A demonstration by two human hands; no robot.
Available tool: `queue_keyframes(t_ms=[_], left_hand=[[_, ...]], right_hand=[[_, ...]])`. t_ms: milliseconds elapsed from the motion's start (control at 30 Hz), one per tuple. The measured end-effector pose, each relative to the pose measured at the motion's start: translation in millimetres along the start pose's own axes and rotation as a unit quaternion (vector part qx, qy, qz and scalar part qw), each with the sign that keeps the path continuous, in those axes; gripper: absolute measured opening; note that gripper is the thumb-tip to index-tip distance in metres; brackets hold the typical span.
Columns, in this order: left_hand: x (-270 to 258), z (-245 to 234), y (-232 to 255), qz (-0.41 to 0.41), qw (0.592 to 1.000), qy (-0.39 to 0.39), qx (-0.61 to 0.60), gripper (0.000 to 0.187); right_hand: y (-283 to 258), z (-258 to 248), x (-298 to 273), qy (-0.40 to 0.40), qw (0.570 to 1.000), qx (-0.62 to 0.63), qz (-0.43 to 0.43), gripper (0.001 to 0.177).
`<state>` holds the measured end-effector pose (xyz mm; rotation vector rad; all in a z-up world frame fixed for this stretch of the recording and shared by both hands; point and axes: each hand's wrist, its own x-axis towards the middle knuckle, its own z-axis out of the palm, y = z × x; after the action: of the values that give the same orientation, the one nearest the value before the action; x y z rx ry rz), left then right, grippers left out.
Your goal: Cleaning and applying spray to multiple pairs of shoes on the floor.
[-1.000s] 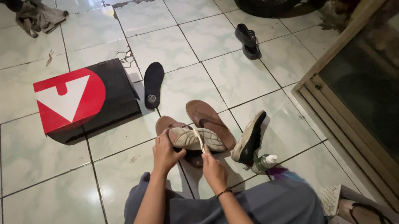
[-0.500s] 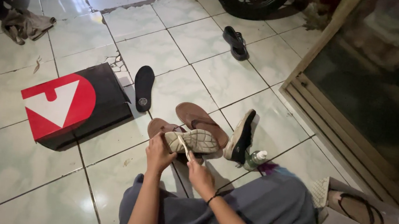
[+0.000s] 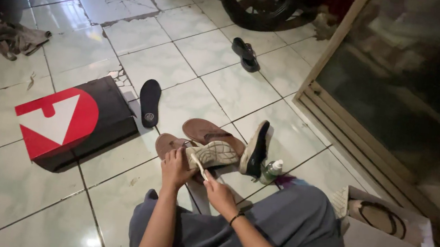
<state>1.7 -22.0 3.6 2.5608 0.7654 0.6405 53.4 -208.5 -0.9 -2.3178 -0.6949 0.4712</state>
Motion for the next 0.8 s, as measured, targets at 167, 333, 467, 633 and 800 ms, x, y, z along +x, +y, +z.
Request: queue_keyframes(t_ms=[167, 333, 467, 633, 800], left_hand=[[2, 26, 5, 0.019, 1.0, 0.012, -0.013, 0.083], [-13, 39, 17, 0.047, 0.993, 0.012, -0.108, 0.091], [2, 10, 50, 0.055, 0.995, 0.016, -0.083, 0.099], [-5, -10, 96, -0.023, 0.997, -0.057, -0.05, 0.091], [7, -5, 115, 0.006, 0.999, -0.005, -0.037, 0.083]], right_hand=[[0, -29, -5, 0.024, 0.998, -0.01, -0.05, 0.045], [-17, -83, -18, -0.056, 0.997, -0.032, 0.036, 0.046], [5, -107, 19, 0.071, 0.994, -0.023, -0.082, 0.043], [-27, -159, 4, 0.041, 0.998, -0.03, -0.047, 0.044], [-7, -150, 44, 0.088, 0.992, -0.009, -0.095, 0.043]])
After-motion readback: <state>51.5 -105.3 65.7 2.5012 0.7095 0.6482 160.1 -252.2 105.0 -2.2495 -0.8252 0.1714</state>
